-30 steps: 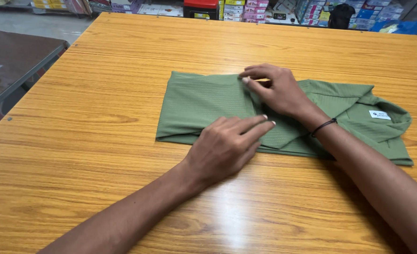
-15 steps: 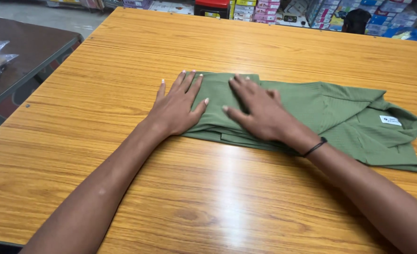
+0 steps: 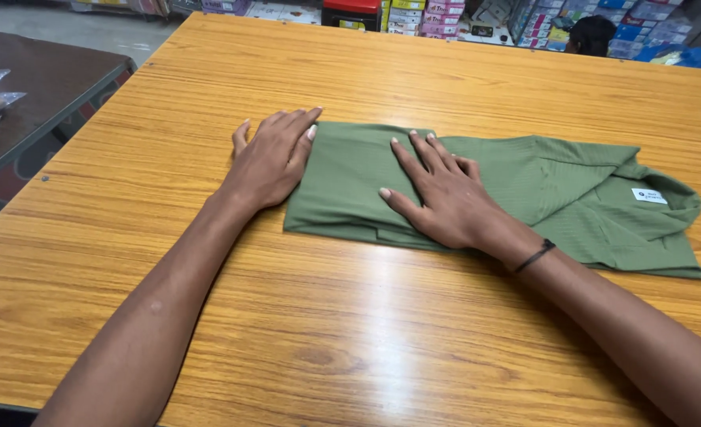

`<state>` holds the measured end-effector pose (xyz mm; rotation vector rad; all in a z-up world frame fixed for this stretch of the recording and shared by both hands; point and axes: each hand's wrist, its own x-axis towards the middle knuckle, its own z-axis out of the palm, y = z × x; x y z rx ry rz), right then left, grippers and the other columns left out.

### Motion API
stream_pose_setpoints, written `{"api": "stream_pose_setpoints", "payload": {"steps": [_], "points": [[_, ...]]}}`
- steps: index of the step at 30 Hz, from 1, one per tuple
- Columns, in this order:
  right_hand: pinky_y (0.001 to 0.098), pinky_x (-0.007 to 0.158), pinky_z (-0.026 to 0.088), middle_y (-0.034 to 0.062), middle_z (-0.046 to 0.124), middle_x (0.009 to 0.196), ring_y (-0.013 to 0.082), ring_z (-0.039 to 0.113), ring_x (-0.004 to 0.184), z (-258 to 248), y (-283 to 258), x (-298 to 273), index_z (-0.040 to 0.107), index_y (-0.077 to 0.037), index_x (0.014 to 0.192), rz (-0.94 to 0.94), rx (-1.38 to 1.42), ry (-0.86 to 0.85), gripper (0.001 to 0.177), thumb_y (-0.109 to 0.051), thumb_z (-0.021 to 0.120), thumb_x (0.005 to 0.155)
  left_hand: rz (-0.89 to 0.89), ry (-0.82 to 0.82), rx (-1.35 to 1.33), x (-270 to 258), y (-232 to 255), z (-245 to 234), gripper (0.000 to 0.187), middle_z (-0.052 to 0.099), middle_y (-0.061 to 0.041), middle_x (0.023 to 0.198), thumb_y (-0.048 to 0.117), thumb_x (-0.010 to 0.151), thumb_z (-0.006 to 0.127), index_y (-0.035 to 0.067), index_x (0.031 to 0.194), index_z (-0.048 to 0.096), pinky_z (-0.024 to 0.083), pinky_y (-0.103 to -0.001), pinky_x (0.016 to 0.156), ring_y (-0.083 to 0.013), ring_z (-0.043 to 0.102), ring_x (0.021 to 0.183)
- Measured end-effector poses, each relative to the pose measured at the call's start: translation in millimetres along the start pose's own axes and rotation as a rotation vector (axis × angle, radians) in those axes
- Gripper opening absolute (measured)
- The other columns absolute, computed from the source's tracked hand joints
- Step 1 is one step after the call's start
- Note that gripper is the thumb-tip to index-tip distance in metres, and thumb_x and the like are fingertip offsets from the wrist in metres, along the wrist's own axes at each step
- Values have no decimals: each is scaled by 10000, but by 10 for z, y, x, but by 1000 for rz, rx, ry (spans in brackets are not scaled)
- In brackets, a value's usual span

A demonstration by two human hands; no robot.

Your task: The recorder folds a green polo shirt on a wooden table in a retail or warehouse setting.

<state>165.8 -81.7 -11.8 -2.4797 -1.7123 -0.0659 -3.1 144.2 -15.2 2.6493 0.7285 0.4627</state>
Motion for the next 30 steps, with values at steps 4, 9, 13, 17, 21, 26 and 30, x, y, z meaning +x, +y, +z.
{"api": "stream_pose_setpoints", "payload": {"steps": [4, 9, 13, 17, 21, 26, 30], "points": [[549, 1203, 165, 157, 153, 1712, 335, 114, 1575, -134, 83, -231, 166, -177, 1649, -144, 39, -25, 850, -671, 297, 969, 314, 177, -101, -15, 87, -12, 452, 629, -82, 1432, 384, 1078, 405, 176, 1431, 595, 279, -600, 1191, -270, 505, 1409], [600, 1209, 83, 175, 141, 1720, 349, 97, 1584, -252, 238, -527, 164, -153, 1656, -481, 44, -102, 883, -676, 319, 963, 557, 153, -145, -159, 437, -1, 446, 643, -99, 1438, 374, 1043, 478, 141, 1389, 634, 324, -564, 1190, -297, 512, 1418], [589, 1190, 113, 78, 235, 1702, 319, 186, 1552, -452, 163, -901, 272, -199, 1633, -755, -238, -25, 850, -638, 381, 914, 750, 59, -194, -294, 628, 86, 506, 629, -126, 1460, 385, 975, 530, 122, 1392, 641, 340, -533, 1207, -313, 515, 1425], [543, 1248, 153, 10, 275, 1703, 268, 242, 1566, -573, 76, -1396, 337, -294, 1550, -644, -276, 97, 684, -493, 447, 904, 793, -45, -229, -376, 754, 225, 541, 602, -109, 1497, 452, 974, 533, 148, 1412, 627, 331, -527, 1222, -299, 492, 1449], [528, 1247, 173, 49, 301, 1725, 268, 279, 1589, -506, -39, -1709, 343, -191, 1611, -500, 8, 34, 752, -542, 409, 949, 818, -159, -118, -444, 771, 360, 588, 420, -88, 1625, 532, 1006, 471, 241, 1515, 509, 212, -571, 1227, -303, 345, 1513], [569, 1250, 137, 83, 242, 1738, 291, 213, 1581, -378, 8, -1782, 281, -154, 1647, -449, 6, -106, 849, -622, 455, 960, 745, -236, -52, -520, 802, 351, 620, 302, -43, 1689, 561, 1025, 393, 288, 1582, 389, 133, -586, 1245, -283, 270, 1551], [540, 1205, 128, 76, 241, 1739, 288, 206, 1586, -378, 50, -1762, 262, -153, 1650, -479, 0, -80, 861, -657, 382, 962, 683, -276, 9, -551, 843, 245, 614, 299, -10, 1678, 545, 1006, 375, 296, 1567, 375, 86, -640, 1216, -250, 271, 1542]]}}
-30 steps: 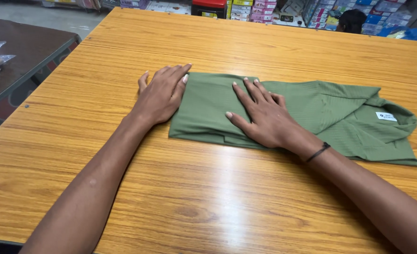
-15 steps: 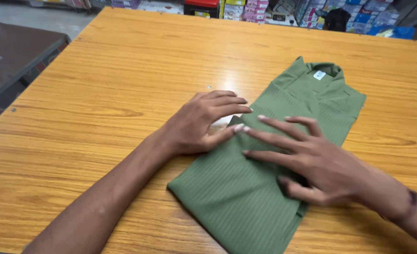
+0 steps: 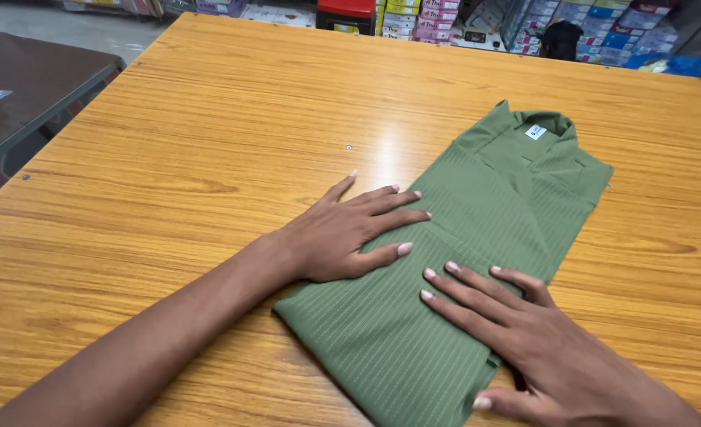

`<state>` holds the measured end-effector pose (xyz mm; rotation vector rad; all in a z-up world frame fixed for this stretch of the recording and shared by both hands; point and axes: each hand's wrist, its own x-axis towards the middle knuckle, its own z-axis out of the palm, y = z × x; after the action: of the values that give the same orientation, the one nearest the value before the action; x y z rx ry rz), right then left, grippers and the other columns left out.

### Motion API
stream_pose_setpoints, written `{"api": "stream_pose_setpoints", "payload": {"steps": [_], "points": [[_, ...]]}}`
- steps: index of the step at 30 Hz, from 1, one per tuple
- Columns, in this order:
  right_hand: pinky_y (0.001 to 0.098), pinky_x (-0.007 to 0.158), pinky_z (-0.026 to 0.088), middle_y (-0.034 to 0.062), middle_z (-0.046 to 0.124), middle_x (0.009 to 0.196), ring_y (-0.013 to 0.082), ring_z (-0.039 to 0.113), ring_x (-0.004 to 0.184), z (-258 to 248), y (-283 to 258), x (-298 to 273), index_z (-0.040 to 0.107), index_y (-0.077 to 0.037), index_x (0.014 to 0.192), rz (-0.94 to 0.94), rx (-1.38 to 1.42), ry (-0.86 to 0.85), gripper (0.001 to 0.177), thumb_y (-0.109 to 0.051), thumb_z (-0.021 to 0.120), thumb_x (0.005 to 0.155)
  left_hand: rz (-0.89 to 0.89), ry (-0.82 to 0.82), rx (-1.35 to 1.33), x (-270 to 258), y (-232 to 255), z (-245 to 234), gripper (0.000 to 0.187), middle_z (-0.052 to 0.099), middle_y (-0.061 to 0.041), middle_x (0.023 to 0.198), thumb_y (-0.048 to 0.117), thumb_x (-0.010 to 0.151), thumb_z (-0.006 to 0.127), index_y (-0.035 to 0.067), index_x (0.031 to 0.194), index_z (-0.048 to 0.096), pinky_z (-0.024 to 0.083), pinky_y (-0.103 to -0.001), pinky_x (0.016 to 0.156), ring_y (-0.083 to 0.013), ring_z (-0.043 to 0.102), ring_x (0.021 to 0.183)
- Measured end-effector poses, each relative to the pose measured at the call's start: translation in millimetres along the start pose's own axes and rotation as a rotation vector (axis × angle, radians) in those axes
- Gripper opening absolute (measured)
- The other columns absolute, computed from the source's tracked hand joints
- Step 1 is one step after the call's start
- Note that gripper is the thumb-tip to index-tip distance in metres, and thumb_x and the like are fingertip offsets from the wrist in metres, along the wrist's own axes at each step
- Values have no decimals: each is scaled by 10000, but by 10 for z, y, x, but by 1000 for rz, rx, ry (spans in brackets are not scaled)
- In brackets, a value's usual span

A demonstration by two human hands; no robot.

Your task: The recorder folds a green polo shirt on a wooden table in a retail or warehouse setting.

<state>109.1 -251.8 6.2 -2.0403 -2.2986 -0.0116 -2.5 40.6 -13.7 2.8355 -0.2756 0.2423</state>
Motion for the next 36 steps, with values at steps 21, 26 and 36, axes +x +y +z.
{"api": "stream_pose_setpoints", "payload": {"steps": [21, 26, 36], "points": [[581, 1210, 60, 51, 251, 1748, 352, 130, 1617, -1, 433, 367, 444, -243, 1595, -104, 70, 73, 745, -599, 416, 941, -551, 131, 52, -361, 250, -40, 683, 181, -131, 1696, 535, 952, 462, 235, 1562, 396, 12, -656, 1161, -335, 107, 1555], [572, 1242, 90, 104, 247, 1774, 354, 170, 1635, -86, 410, 255, 474, -233, 1604, -80, 55, 57, 754, -583, 435, 937, -259, 236, 67, -436, 61, -203, 626, 261, -158, 1676, 519, 993, 512, 186, 1521, 473, 143, -670, 1163, -340, 178, 1551], [465, 993, 454, 107, 611, 1353, 292, 600, 1259, 39, 200, 118, 654, -109, 1247, -289, 198, 158, 665, -659, 627, 875, 304, 127, -28, -1202, 573, -155, 479, 593, -76, 1517, 357, 988, 594, 116, 1401, 620, 381, -484, 1188, -273, 528, 1433]]}}
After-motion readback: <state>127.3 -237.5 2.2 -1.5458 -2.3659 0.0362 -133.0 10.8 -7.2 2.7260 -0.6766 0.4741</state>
